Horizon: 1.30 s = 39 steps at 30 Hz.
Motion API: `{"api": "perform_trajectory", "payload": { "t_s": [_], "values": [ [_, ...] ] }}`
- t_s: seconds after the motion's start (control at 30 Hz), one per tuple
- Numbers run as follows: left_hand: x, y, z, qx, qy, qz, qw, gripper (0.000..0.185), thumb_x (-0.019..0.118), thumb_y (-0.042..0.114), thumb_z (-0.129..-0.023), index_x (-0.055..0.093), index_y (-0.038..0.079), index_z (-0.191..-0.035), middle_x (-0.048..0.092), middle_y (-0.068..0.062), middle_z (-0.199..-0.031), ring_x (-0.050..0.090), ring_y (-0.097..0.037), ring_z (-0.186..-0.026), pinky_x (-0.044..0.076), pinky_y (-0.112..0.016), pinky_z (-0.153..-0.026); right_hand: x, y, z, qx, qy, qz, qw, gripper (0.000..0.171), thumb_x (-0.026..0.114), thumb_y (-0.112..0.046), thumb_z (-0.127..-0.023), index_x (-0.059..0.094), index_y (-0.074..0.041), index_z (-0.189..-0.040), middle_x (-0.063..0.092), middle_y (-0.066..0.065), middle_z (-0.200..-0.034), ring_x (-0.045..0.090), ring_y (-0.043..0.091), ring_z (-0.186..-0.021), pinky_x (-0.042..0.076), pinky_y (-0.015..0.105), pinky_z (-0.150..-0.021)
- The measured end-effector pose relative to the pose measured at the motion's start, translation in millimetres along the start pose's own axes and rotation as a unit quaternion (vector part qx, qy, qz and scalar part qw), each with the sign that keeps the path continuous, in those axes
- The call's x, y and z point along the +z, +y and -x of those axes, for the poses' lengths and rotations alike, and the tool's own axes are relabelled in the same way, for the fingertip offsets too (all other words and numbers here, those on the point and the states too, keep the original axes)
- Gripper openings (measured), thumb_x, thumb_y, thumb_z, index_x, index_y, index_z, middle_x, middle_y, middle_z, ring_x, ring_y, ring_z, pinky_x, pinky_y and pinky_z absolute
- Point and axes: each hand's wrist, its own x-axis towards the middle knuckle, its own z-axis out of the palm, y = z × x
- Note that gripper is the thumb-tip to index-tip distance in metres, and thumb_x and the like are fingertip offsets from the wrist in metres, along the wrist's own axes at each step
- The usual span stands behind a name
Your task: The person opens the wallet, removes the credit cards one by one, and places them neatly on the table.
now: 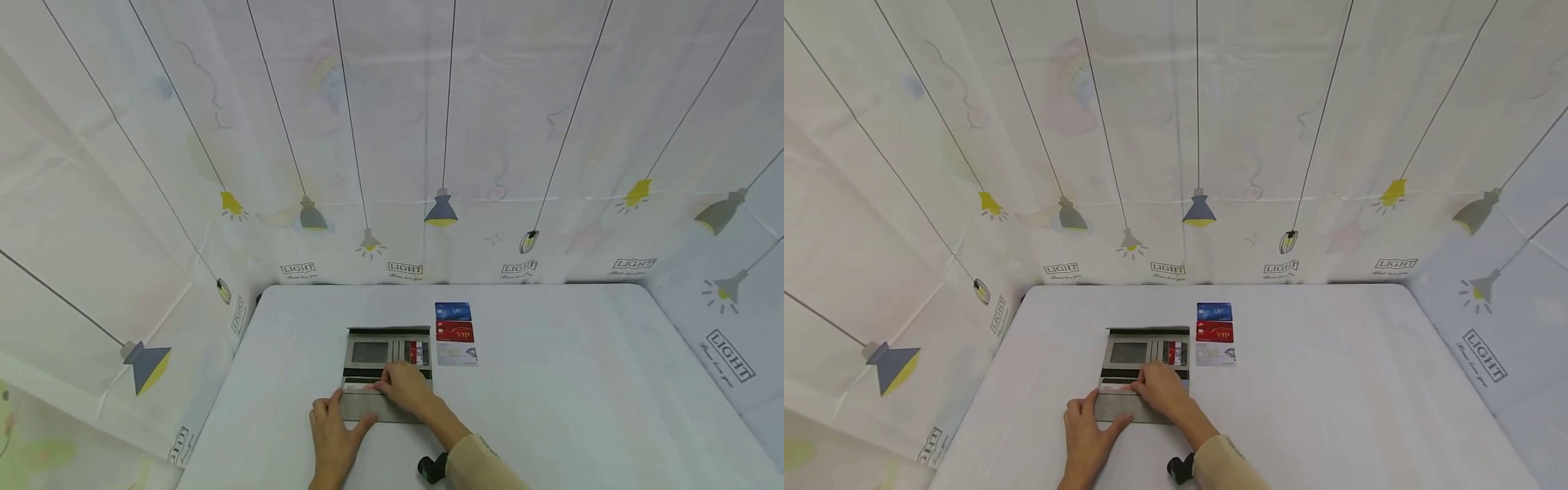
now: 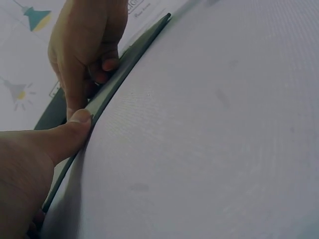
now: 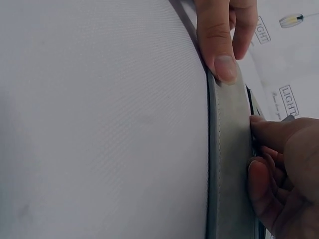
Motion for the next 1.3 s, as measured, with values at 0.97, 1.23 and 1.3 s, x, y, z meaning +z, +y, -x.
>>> {"api": "perform_trajectory", "payload": {
  "t_s": [0.97,1.23,1.3],
  "values": [
    [-0.6,0.3,0.8,-0.010,-0.004,0.010,0.9999,0.093,0.086,0.057,-0.068,0.057,-0.003,-0.134,0.042,-0.008,-0.101,0.040,-0.021,-0.096,0.037,-0.037,-0.082,5.6,-3.8,-1.6,-0.002,0.017,0.075,0.997,0.024,0.068,-0.029,-0.095,0.059,-0.011,-0.082,0.055,0.000,-0.079,0.053,0.011,-0.067,0.046,0.030,-0.058],
    [-0.3,-0.3,0.4,-0.005,0.000,0.011,0.9999,0.093,0.085,0.058,-0.069,0.057,-0.003,-0.134,0.042,-0.008,-0.101,0.040,-0.021,-0.095,0.037,-0.036,-0.081,7.6,-2.0,-2.3,0.011,0.012,0.060,0.998,0.024,0.067,-0.030,-0.096,0.059,-0.012,-0.083,0.055,0.000,-0.081,0.050,0.010,-0.066,0.045,0.030,-0.059],
    [0.0,-0.8,0.3,-0.003,0.002,0.011,0.9999,0.094,0.085,0.059,-0.068,0.057,-0.003,-0.134,0.042,-0.008,-0.101,0.040,-0.021,-0.095,0.037,-0.037,-0.081,7.3,-2.2,-2.3,0.011,0.013,0.059,0.998,0.023,0.067,-0.029,-0.096,0.059,-0.012,-0.084,0.055,0.000,-0.082,0.050,0.010,-0.067,0.045,0.031,-0.059]
  ]
}}
